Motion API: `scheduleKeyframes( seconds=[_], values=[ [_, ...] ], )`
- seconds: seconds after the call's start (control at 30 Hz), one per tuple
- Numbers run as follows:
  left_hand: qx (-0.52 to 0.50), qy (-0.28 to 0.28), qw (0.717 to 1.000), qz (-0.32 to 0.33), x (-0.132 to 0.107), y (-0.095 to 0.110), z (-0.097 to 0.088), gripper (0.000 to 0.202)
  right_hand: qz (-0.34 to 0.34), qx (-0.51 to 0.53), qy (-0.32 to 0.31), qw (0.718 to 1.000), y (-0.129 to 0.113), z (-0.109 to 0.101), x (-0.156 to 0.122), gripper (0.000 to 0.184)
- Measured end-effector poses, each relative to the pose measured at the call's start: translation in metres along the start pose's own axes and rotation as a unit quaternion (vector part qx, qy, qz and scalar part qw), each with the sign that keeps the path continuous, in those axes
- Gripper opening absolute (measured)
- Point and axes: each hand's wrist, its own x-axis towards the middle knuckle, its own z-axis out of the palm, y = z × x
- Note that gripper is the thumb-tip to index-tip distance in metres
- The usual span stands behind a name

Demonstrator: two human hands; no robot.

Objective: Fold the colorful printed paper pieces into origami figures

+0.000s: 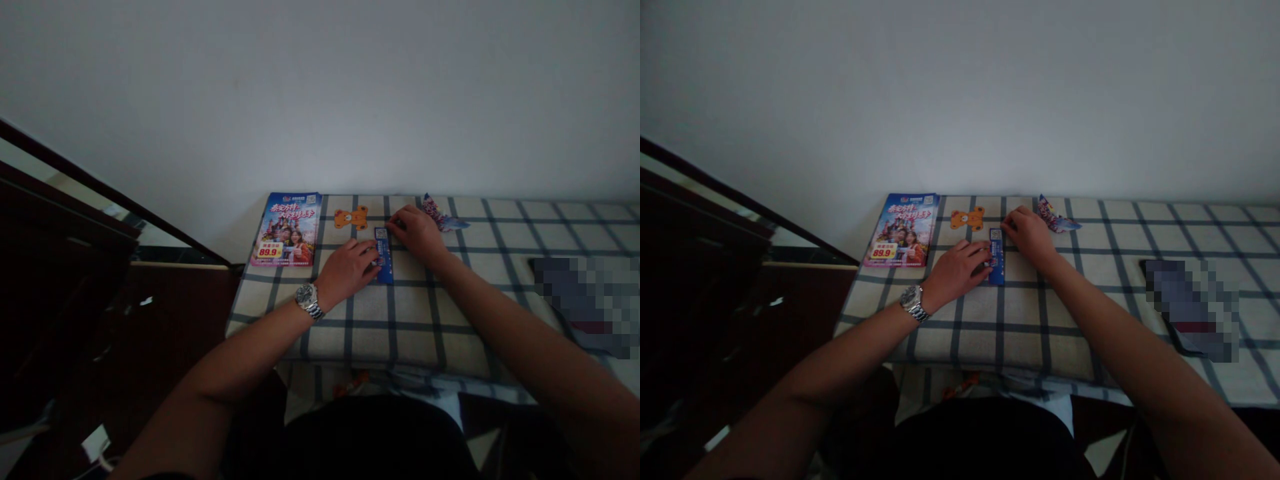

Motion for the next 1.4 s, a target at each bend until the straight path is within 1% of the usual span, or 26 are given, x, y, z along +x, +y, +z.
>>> scheduleKeyframes(
  seconds=[0.17,0.3,0.37,0.47,0.67,0.9,1.03,1.2,1.4],
  values=[
    [-0.012,0.008,1.0,0.001,0.0,-0.002,0.002,0.027,-0.004,0.061,0.003,0.998,0.003,-0.01,-0.008,0.016],
    [-0.01,0.005,1.0,0.007,0.001,-0.002,0.001,0.027,-0.044,0.073,-0.012,0.996,-0.004,-0.016,-0.021,0.017],
    [-0.009,0.006,1.0,0.01,0.001,-0.002,0.001,0.028,-0.07,0.083,-0.031,0.994,-0.007,-0.017,-0.029,0.019],
    [-0.017,0.01,1.0,0.01,0.001,-0.003,0.0,0.028,-0.093,0.08,-0.048,0.991,-0.009,-0.014,-0.039,0.02],
    [-0.058,0.017,0.998,0.001,-0.001,-0.004,-0.001,0.03,-0.122,0.06,-0.06,0.989,-0.011,-0.009,-0.048,0.025],
    [-0.053,0.027,0.998,-0.011,-0.004,-0.004,-0.003,0.03,-0.116,0.062,-0.038,0.991,-0.015,-0.007,-0.05,0.022],
    [-0.06,0.036,0.997,-0.015,-0.005,-0.006,-0.006,0.03,-0.102,0.067,-0.042,0.992,-0.016,-0.007,-0.051,0.024],
    [-0.071,0.025,0.997,-0.004,-0.006,-0.005,-0.008,0.032,-0.096,0.075,-0.045,0.992,-0.018,-0.007,-0.054,0.028],
    [-0.052,0.021,0.998,-0.019,-0.008,-0.003,-0.008,0.036,-0.106,0.059,-0.043,0.992,-0.022,-0.009,-0.056,0.029]
  ],
)
